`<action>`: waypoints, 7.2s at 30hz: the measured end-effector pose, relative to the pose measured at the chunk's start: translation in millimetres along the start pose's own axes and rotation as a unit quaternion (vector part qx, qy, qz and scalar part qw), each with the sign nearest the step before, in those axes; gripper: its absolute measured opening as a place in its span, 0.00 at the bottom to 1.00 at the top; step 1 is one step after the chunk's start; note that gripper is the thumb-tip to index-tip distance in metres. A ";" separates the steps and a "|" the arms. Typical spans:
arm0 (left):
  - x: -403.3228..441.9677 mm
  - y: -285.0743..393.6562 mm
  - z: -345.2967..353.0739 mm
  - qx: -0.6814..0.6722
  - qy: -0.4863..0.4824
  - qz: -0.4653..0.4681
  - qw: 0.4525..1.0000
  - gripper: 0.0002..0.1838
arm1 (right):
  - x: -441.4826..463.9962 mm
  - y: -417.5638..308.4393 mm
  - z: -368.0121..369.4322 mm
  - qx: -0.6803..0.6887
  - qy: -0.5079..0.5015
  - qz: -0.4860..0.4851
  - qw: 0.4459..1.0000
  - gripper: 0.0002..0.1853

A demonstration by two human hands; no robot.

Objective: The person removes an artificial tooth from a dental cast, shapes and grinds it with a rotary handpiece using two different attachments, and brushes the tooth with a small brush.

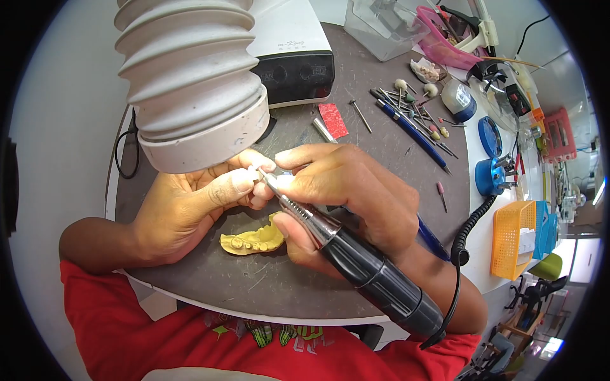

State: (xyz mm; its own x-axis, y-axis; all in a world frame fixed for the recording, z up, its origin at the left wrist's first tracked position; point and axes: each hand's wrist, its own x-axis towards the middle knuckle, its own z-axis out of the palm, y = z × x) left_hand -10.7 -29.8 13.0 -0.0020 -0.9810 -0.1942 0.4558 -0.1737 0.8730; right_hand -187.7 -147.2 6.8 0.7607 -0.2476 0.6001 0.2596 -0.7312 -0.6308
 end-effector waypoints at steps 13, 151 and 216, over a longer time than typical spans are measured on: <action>-1.1 -0.6 0.4 0.011 0.009 0.003 1.000 0.16 | 1.4 1.2 -1.2 -0.006 0.004 -0.020 1.000 0.15; -2.0 -4.8 -0.5 0.034 -0.013 0.044 0.998 0.11 | -7.1 -0.9 1.2 0.005 0.001 -0.040 0.999 0.18; -0.9 -4.0 1.2 0.055 -0.011 0.043 0.998 0.10 | -5.3 2.0 -1.3 -0.031 0.001 -0.067 0.997 0.17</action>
State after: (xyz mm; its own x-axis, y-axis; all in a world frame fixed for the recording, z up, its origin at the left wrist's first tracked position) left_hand -13.6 -28.3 10.2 0.0135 -0.9940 -0.1081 0.3555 -0.0963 0.9297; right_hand -191.9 -148.2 3.0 0.7199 -0.1468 0.6784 0.3218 -0.7954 -0.5135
